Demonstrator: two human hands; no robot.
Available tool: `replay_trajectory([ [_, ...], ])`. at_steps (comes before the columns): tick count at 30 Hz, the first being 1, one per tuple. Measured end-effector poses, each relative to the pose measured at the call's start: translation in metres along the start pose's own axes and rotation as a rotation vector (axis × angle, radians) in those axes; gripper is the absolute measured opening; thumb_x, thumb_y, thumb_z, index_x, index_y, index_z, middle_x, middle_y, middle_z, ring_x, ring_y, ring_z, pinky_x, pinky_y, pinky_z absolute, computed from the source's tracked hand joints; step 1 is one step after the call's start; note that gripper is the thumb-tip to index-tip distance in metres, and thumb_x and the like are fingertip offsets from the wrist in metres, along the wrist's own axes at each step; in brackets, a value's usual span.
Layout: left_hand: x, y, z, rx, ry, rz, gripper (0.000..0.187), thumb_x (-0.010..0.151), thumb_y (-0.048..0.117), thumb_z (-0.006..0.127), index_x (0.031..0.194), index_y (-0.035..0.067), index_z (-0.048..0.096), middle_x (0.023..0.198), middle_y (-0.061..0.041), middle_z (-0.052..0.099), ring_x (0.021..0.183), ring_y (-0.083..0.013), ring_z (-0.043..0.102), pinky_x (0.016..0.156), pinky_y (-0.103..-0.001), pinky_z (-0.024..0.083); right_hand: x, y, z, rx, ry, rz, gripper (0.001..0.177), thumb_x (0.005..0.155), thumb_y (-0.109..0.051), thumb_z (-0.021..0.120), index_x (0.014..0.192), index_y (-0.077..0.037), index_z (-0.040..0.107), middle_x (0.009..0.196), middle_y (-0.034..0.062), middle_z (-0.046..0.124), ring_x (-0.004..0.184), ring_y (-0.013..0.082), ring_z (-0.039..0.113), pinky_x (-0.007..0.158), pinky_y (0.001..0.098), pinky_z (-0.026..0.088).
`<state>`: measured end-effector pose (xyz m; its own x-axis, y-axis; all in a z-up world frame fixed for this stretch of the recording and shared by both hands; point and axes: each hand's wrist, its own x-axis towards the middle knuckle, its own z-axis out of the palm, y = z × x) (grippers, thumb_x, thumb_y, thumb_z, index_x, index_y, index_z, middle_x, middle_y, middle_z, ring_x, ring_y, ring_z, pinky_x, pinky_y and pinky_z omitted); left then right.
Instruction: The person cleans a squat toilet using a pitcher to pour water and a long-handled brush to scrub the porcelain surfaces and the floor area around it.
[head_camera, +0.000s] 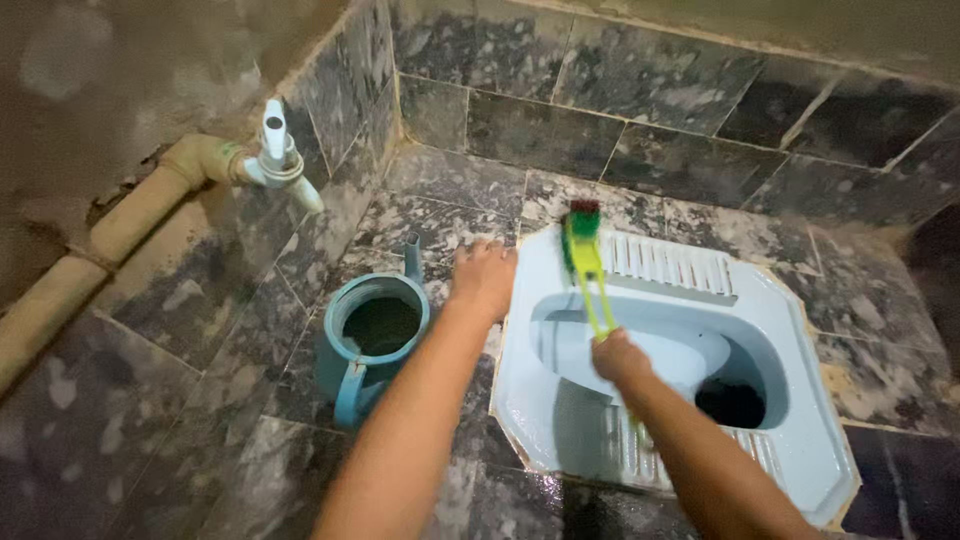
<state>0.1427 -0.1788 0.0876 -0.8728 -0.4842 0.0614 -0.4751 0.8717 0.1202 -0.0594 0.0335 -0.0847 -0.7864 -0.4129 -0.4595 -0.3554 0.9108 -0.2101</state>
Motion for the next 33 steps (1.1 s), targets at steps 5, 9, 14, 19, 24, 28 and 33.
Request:
replay_trajectory([
  [5, -0.055, -0.015, -0.089, 0.149, -0.393, -0.224, 0.13, 0.064, 0.052, 0.095, 0.164, 0.019, 0.018, 0.169, -0.019, 0.015, 0.154, -0.0492, 0.013, 0.112, -0.077, 0.019, -0.11, -0.007, 0.045, -0.087, -0.077, -0.144, 0.056, 0.108, -0.05, 0.032, 0.127, 0.002, 0.043, 0.108, 0.0273, 0.071, 0.093, 0.039, 0.076, 0.08, 0.0446, 0.064],
  [9, -0.09, -0.024, -0.126, 0.129, -0.553, -0.354, 0.149, 0.059, 0.063, 0.097, 0.166, 0.019, 0.002, 0.171, -0.022, 0.003, 0.152, -0.0548, 0.007, 0.107, -0.084, 0.018, -0.139, 0.0, 0.022, 0.05, -0.125, 0.001, 0.054, 0.107, -0.048, 0.033, 0.13, 0.0, 0.039, 0.109, 0.0248, 0.072, 0.09, 0.0364, 0.079, 0.075, 0.042, 0.068],
  [14, -0.094, -0.047, -0.11, 0.136, -0.391, -0.366, 0.126, 0.069, 0.041, 0.091, 0.165, 0.016, 0.014, 0.165, -0.016, 0.025, 0.152, -0.0436, 0.021, 0.107, -0.08, 0.026, -0.102, -0.017, -0.021, 0.01, 0.017, 0.021, 0.055, 0.106, -0.05, 0.045, 0.127, 0.0, 0.048, 0.107, 0.0267, 0.074, 0.097, 0.0406, 0.074, 0.086, 0.0487, 0.057],
  [19, -0.079, -0.059, -0.09, 0.062, -0.189, -0.303, 0.105, 0.066, 0.034, 0.086, 0.156, 0.019, 0.035, 0.153, -0.015, 0.04, 0.145, -0.042, 0.032, 0.111, -0.078, 0.021, -0.155, -0.03, 0.003, -0.104, -0.099, 0.014, 0.071, 0.108, -0.026, 0.036, 0.165, 0.0, 0.003, 0.116, 0.0349, 0.072, 0.1, 0.0435, 0.075, 0.088, 0.048, 0.061],
  [24, -0.062, -0.074, -0.081, 0.036, -0.118, -0.276, 0.104, 0.066, 0.027, 0.084, 0.158, 0.021, 0.037, 0.151, -0.013, 0.045, 0.145, -0.0386, 0.036, 0.111, -0.079, 0.023, -0.208, -0.049, 0.032, -0.048, 0.024, -0.184, 0.085, 0.097, -0.017, 0.048, 0.162, -0.004, -0.004, 0.141, 0.0336, 0.047, 0.104, 0.044, 0.07, 0.089, 0.0476, 0.064],
  [28, -0.061, -0.074, -0.071, 0.051, -0.054, -0.28, 0.102, 0.068, 0.027, 0.085, 0.158, 0.022, 0.036, 0.16, -0.013, 0.035, 0.151, -0.0387, 0.025, 0.114, -0.079, 0.017, -0.203, -0.067, 0.049, 0.015, 0.111, -0.288, 0.09, 0.092, -0.014, 0.054, 0.159, 0.0, -0.004, 0.131, 0.0386, 0.05, 0.105, 0.0514, 0.065, 0.093, 0.0523, 0.056],
  [33, -0.061, -0.069, -0.069, 0.045, -0.087, -0.253, 0.126, 0.06, 0.038, 0.095, 0.16, 0.018, 0.021, 0.166, -0.017, 0.019, 0.152, -0.0412, 0.014, 0.115, -0.074, 0.008, -0.196, -0.11, 0.077, -0.029, 0.057, -0.238, 0.09, 0.095, -0.01, 0.048, 0.162, -0.001, -0.011, 0.132, 0.0385, 0.046, 0.105, 0.0514, 0.065, 0.092, 0.0522, 0.055],
])
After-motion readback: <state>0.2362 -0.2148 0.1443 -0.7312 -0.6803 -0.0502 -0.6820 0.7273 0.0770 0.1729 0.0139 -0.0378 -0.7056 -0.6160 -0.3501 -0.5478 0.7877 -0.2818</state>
